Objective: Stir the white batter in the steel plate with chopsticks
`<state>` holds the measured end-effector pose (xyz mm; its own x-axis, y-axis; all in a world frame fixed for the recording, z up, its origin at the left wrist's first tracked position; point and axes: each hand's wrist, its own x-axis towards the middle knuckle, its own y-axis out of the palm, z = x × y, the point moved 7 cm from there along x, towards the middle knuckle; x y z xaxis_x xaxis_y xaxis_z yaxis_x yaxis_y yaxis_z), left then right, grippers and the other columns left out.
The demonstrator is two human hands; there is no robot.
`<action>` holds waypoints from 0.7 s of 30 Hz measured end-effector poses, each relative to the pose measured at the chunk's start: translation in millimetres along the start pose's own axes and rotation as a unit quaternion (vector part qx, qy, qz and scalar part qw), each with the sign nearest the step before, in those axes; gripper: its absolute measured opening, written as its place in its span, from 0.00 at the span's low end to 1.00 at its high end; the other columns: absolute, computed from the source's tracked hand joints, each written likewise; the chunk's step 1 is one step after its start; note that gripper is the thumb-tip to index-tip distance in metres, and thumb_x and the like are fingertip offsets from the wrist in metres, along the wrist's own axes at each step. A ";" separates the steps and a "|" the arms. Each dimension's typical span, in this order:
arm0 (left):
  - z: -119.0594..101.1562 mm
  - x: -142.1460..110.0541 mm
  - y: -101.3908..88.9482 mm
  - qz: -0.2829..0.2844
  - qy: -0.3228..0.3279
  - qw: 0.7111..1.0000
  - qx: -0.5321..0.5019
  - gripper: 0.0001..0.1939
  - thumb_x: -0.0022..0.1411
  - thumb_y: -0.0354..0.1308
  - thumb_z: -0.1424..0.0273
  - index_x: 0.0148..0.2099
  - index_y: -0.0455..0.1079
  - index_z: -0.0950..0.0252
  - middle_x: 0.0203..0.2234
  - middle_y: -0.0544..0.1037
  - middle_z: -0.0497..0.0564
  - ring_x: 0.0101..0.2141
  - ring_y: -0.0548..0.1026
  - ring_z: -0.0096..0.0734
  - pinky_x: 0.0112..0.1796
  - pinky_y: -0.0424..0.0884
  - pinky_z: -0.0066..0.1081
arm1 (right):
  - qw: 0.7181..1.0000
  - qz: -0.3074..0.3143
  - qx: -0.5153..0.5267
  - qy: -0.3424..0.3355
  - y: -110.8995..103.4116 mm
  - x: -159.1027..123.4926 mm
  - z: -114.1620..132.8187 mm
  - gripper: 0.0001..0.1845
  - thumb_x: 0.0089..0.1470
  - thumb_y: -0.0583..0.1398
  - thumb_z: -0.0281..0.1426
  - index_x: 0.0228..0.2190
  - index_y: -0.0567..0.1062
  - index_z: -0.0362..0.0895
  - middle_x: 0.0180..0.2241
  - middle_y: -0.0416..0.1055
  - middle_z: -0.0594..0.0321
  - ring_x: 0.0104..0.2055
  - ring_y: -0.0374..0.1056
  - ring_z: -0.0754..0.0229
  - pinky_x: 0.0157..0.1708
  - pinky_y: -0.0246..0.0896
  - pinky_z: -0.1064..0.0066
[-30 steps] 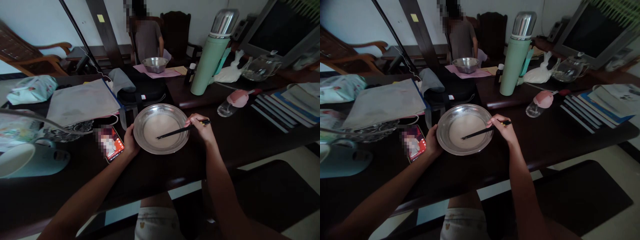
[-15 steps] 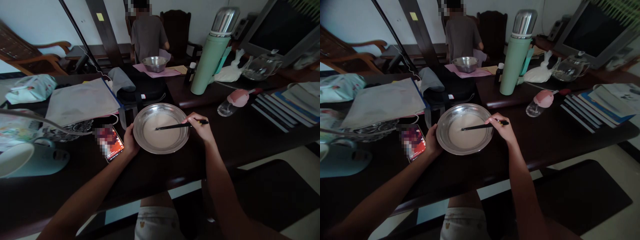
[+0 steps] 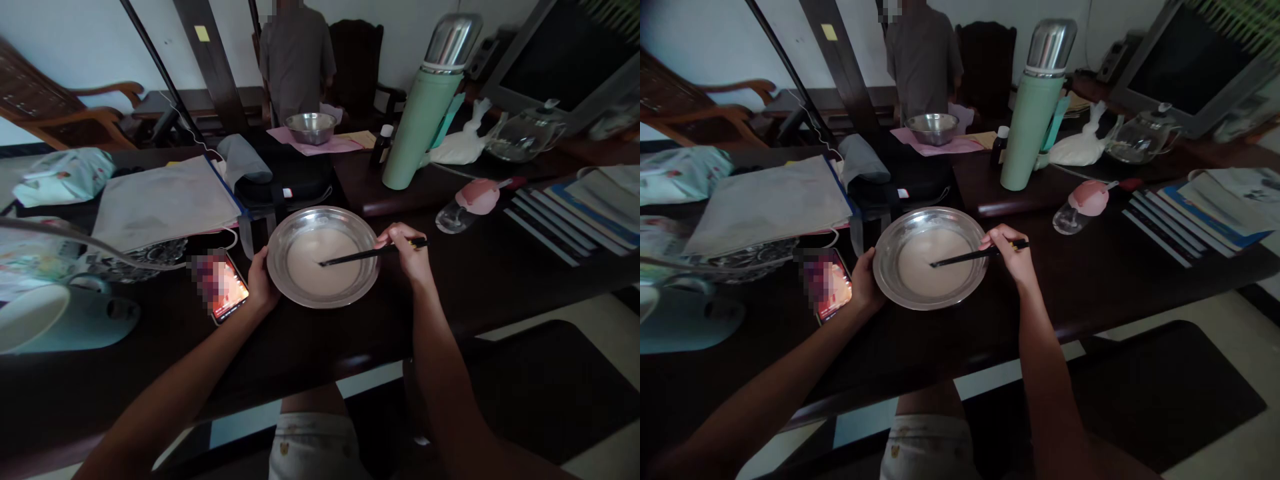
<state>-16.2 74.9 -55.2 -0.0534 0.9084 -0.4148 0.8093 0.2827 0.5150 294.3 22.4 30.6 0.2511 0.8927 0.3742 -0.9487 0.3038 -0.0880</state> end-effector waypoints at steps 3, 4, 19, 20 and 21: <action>0.6 1.1 -1.4 -0.003 -0.001 1.000 0.007 0.14 0.55 0.71 0.55 0.35 0.81 0.60 0.30 0.86 0.51 0.49 0.86 0.56 0.50 0.82 0.44 | 0.999 0.042 0.015 0.006 5.9 -0.6 -0.4 0.29 0.59 0.67 0.62 0.26 0.85 0.51 0.23 0.80 0.64 0.27 0.77 0.56 0.34 0.74 0.62; 0.7 1.3 -1.6 -0.003 -0.002 1.000 0.009 0.14 0.55 0.71 0.55 0.35 0.80 0.60 0.30 0.86 0.52 0.49 0.86 0.56 0.50 0.82 0.44 | 0.998 0.065 0.006 0.002 9.2 -0.9 0.5 0.29 0.59 0.67 0.62 0.26 0.85 0.51 0.24 0.82 0.63 0.29 0.78 0.56 0.36 0.74 0.61; 0.2 0.9 -1.5 0.004 0.001 1.000 0.012 0.15 0.53 0.71 0.54 0.35 0.80 0.60 0.31 0.87 0.52 0.48 0.86 0.56 0.50 0.81 0.44 | 0.997 0.073 -0.038 -0.012 11.4 -0.7 2.5 0.28 0.59 0.68 0.61 0.25 0.85 0.51 0.30 0.84 0.62 0.36 0.79 0.54 0.43 0.74 0.59; 0.4 1.1 -1.4 0.005 -0.001 1.000 0.012 0.15 0.53 0.71 0.54 0.35 0.80 0.59 0.30 0.86 0.52 0.49 0.86 0.56 0.49 0.82 0.44 | 0.997 0.057 -0.042 -0.011 9.1 -0.5 2.5 0.29 0.59 0.67 0.62 0.25 0.85 0.51 0.30 0.84 0.62 0.36 0.79 0.54 0.43 0.74 0.59; 0.5 1.2 -1.3 0.007 -0.002 1.000 0.013 0.15 0.53 0.71 0.54 0.35 0.79 0.59 0.30 0.86 0.52 0.49 0.86 0.57 0.49 0.82 0.45 | 0.998 0.039 -0.038 -0.007 6.5 -0.4 2.1 0.29 0.59 0.67 0.63 0.26 0.85 0.51 0.29 0.83 0.62 0.35 0.79 0.54 0.42 0.74 0.59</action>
<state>-17.0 75.5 -56.8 -0.0402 0.9106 -0.4114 0.8248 0.2627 0.5008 287.6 23.4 31.8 0.1728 0.9100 0.3770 -0.9479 0.2576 -0.1873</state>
